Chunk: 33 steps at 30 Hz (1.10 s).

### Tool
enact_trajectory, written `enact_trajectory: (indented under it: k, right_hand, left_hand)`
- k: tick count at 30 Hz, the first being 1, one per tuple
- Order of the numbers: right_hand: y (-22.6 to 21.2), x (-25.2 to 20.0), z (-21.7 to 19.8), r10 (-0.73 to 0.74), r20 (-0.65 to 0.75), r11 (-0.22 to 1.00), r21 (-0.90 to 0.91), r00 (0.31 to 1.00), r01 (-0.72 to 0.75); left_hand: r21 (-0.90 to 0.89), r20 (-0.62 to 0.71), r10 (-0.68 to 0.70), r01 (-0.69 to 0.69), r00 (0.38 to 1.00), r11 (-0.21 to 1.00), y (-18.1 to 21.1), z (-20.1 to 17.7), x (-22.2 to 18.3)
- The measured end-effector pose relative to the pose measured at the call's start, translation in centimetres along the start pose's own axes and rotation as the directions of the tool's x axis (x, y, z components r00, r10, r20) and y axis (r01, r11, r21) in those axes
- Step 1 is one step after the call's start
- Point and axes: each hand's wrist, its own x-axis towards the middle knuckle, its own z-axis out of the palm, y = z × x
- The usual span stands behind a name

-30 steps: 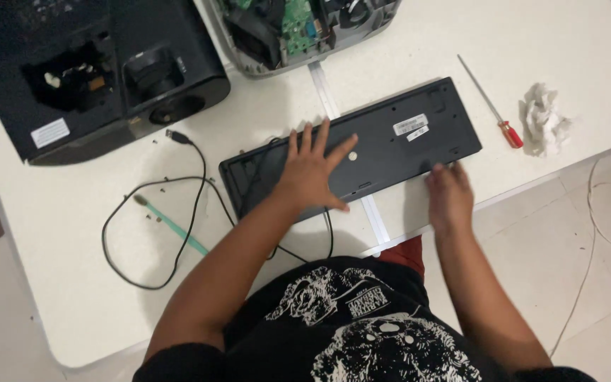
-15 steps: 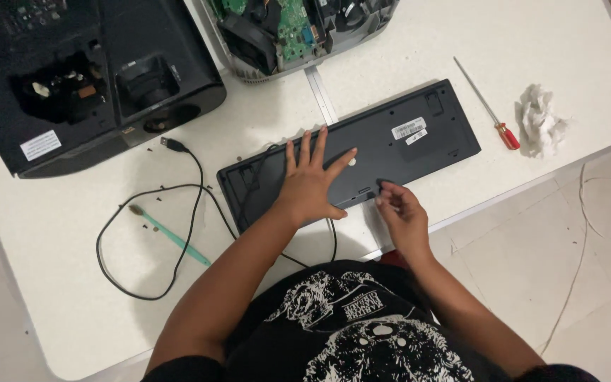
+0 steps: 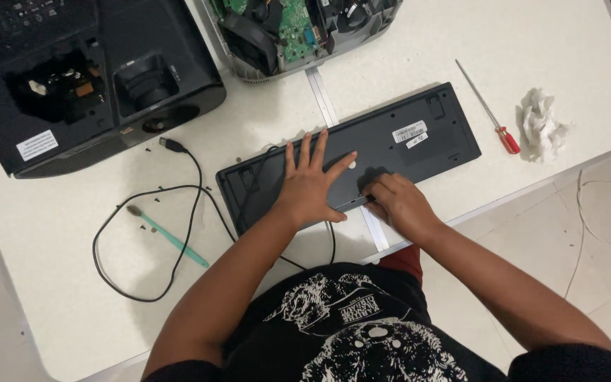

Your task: Disassembling and reassembling a computer keyboard casing on a workbench

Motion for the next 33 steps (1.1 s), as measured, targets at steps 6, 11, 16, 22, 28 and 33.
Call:
enact_trajectory:
  k: [6, 11, 16, 22, 28, 33]
  right_hand:
    - [1.6, 1.4, 0.3, 0.075, 0.347, 0.996, 0.027, 0.935, -0.089]
    - [6.4, 2.2, -1.6, -0.008, 0.203, 0.908, 0.411, 0.979, -0.078]
    - [15.4, 5.8, -9.0, 0.185, 0.279, 0.966, -0.226, 0.942, -0.123]
    - [18.4, 10.0, -10.7, 0.113, 0.515, 0.894, -0.425, 0.85, 0.139]
    - [16.9, 10.9, -11.9, 0.111, 0.637, 0.755, -0.553, 0.763, 0.353]
    - [19.6, 10.4, -10.8, 0.135, 0.663, 0.767, -0.54, 0.736, 0.347]
  left_hand:
    - [-0.012, 0.019, -0.004, 0.005, 1.0, 1.0, 0.1, -0.1, -0.1]
    - [0.0, 0.031, -0.013, 0.013, 0.999, 1.0, 0.1, 0.0, -0.2]
    - [0.054, 0.037, -0.016, 0.014, 0.999, 0.998, 0.4, -0.1, 0.1]
    - [0.05, 0.027, -0.034, 0.033, 0.999, 0.998, 0.1, 0.2, 0.3]
    - [0.057, 0.021, -0.027, 0.026, 0.999, 0.998, -0.1, 0.7, 0.6]
    - [0.072, 0.02, -0.02, 0.018, 1.0, 0.997, -0.2, 0.7, 0.8]
